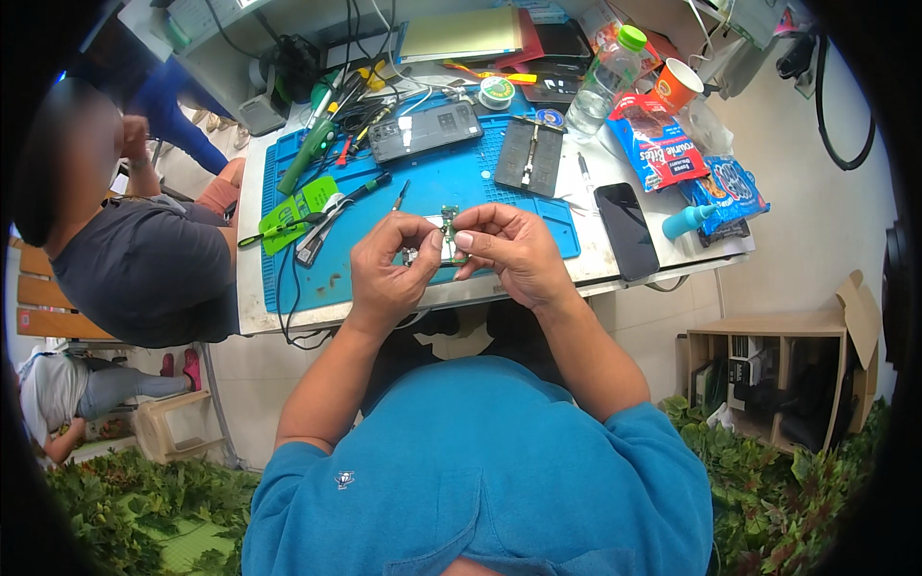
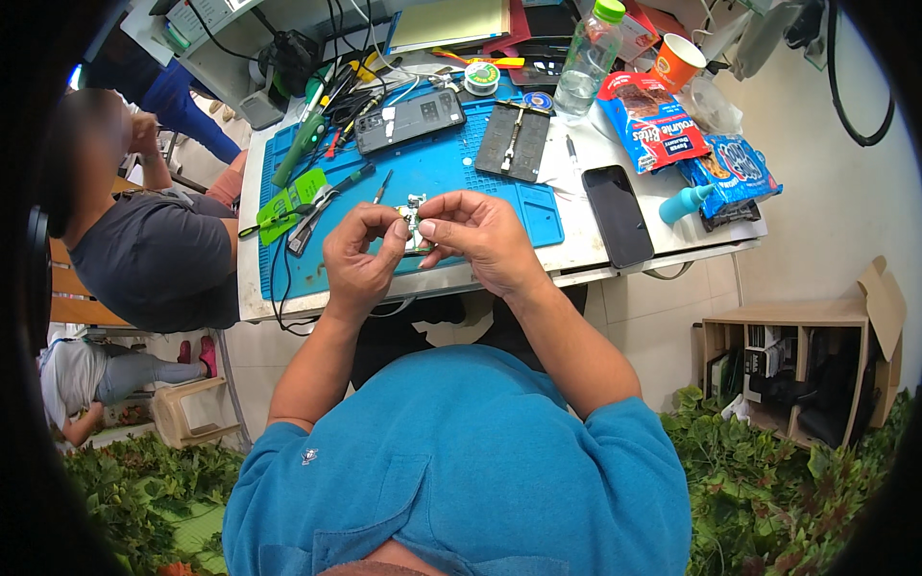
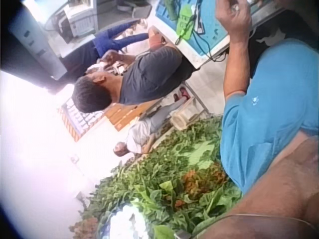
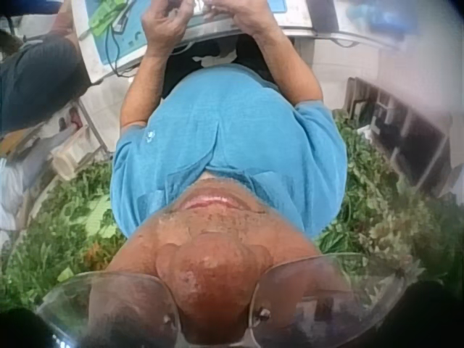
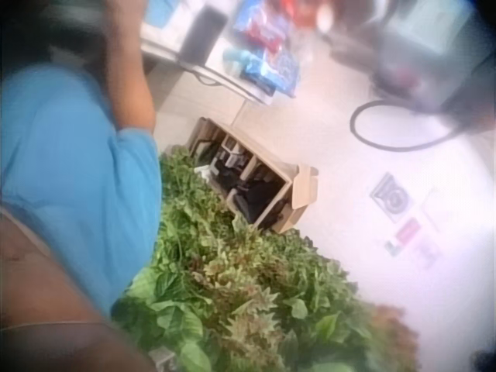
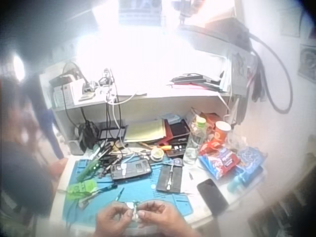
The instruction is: The person works on a disassembled smartphone, using a metal spudger to pry and adjust internal components on the motherboard. They connect a charging cable to the device, which powers on to display the brand logo, and then continue to manipulate the internal parts with the tool.
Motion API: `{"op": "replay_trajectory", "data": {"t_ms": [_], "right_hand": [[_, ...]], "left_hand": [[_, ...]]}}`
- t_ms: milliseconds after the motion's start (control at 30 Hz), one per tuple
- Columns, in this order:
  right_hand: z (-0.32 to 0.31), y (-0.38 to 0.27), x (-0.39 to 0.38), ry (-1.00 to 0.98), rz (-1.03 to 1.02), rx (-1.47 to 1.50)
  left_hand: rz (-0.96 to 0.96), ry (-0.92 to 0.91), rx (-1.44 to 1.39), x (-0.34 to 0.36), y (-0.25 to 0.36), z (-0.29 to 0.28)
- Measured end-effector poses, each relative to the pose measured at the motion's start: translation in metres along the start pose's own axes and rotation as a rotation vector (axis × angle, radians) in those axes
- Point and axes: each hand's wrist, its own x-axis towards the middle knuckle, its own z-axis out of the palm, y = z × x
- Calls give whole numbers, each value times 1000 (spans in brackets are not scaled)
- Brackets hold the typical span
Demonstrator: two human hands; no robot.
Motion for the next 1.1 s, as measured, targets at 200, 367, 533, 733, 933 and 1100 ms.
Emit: {"op": "replay_trajectory", "data": {"t_ms": [200, 367, 533, 733, 933, 1100], "right_hand": [[0, -2, -1, -13, 7, 30], [1, 0, 1, -1, -41, -10], [4, -4, 0, 4, -49, -19], [3, -7, 0, -15, -4, 17], [0, -3, 0, -24, 20, 21], [-3, -1, 0, -60, 63, -24]], "left_hand": [[113, 6, 116, 0, 0, -1], [1, 46, -29, -3, -3, 2], [86, 49, 63, 3, 7, 2], [120, 22, 104, 3, 5, 0], [85, 32, 57, 2, 4, 0], [123, 18, 87, 5, 4, -2]]}}
